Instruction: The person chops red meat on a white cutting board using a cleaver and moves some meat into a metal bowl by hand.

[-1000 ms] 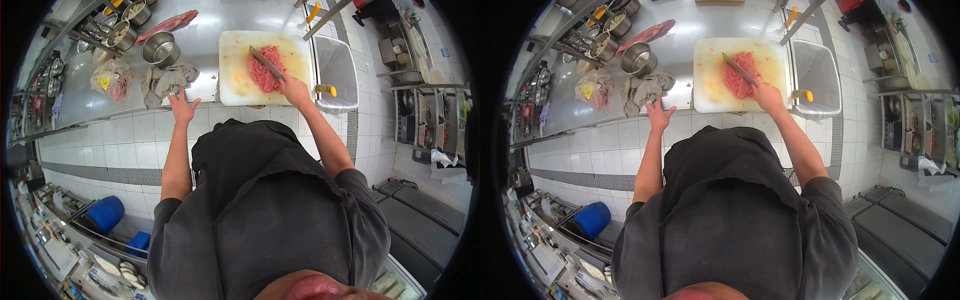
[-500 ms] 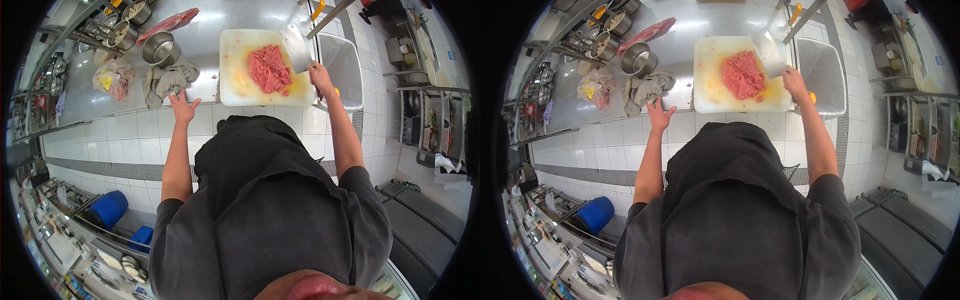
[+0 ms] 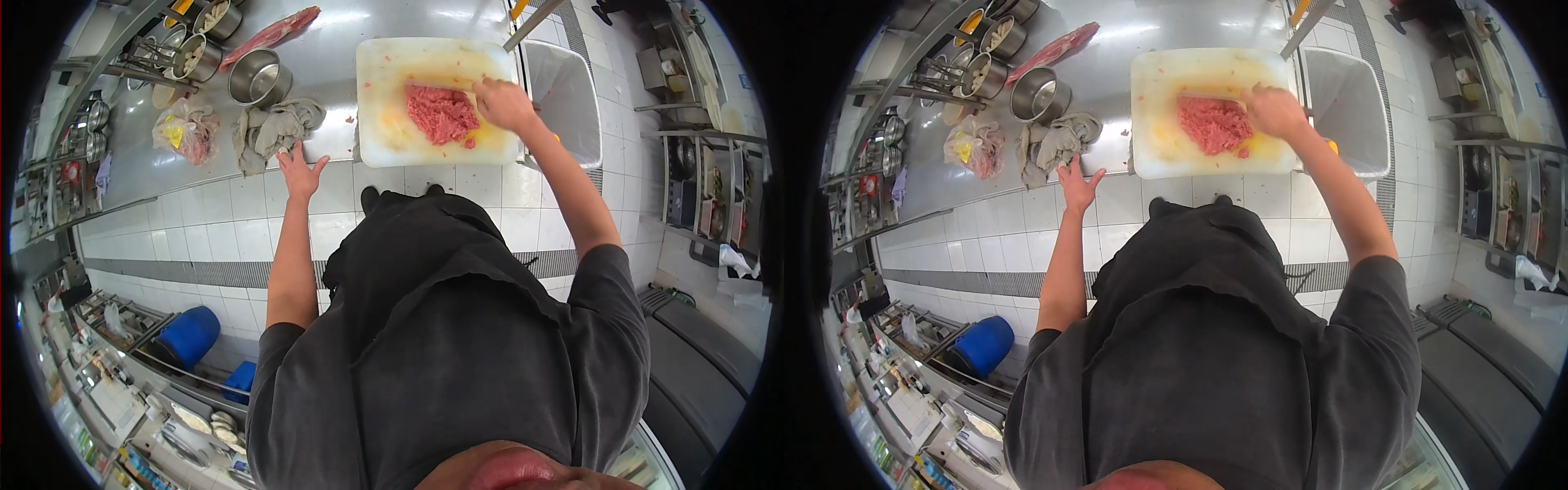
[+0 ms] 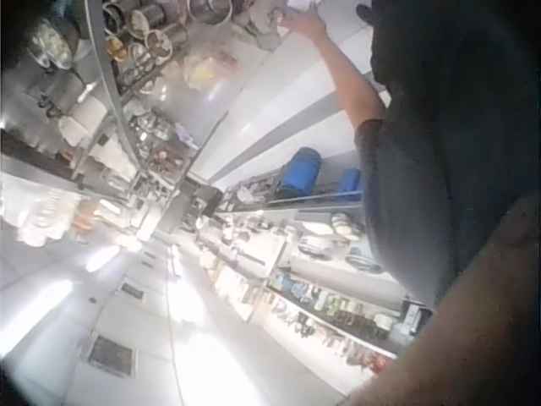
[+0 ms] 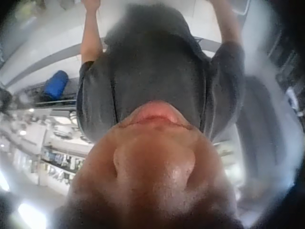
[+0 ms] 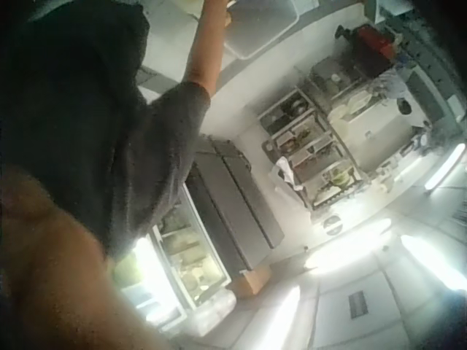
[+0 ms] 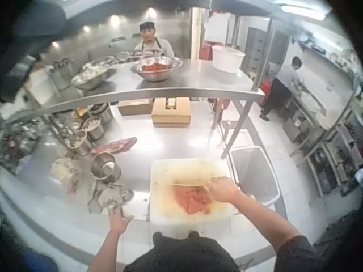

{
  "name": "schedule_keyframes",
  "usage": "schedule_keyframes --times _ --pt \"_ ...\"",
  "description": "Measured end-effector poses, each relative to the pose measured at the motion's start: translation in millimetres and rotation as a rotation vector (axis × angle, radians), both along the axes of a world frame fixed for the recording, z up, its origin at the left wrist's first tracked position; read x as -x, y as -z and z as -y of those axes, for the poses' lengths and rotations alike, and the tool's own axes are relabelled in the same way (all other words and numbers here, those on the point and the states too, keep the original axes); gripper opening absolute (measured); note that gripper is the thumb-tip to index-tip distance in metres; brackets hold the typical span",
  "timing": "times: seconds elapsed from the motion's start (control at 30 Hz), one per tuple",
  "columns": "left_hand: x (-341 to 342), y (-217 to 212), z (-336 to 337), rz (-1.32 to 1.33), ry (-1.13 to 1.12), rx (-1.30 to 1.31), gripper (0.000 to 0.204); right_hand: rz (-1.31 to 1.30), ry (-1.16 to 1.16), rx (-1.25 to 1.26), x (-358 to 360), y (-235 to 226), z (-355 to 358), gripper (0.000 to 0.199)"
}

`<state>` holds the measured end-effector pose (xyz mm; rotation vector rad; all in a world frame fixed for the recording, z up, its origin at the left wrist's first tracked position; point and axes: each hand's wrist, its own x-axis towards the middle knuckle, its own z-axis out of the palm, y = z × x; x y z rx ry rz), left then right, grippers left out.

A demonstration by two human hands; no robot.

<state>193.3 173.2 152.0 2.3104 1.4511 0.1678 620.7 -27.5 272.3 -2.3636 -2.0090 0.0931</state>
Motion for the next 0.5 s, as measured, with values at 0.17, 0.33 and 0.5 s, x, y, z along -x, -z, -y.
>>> schedule_keyframes --times 0.17,0.33,0.5 --pt "4.0 3.1 1.0 0.002 -0.008 -0.037 0.093 -0.028 -0.097 -0.167 51.9 5.3 49.9 0.023" --pt "7.2 7.4 2.5 0.014 -0.012 -0.019 0.093 -0.392 0.328 -0.167 93.9 -30.5 37.5 0.025" --pt "0.8 5.1 3.0 0.013 0.018 -0.050 0.093 -0.378 0.620 -0.074 130.6 25.0 17.2 0.025"
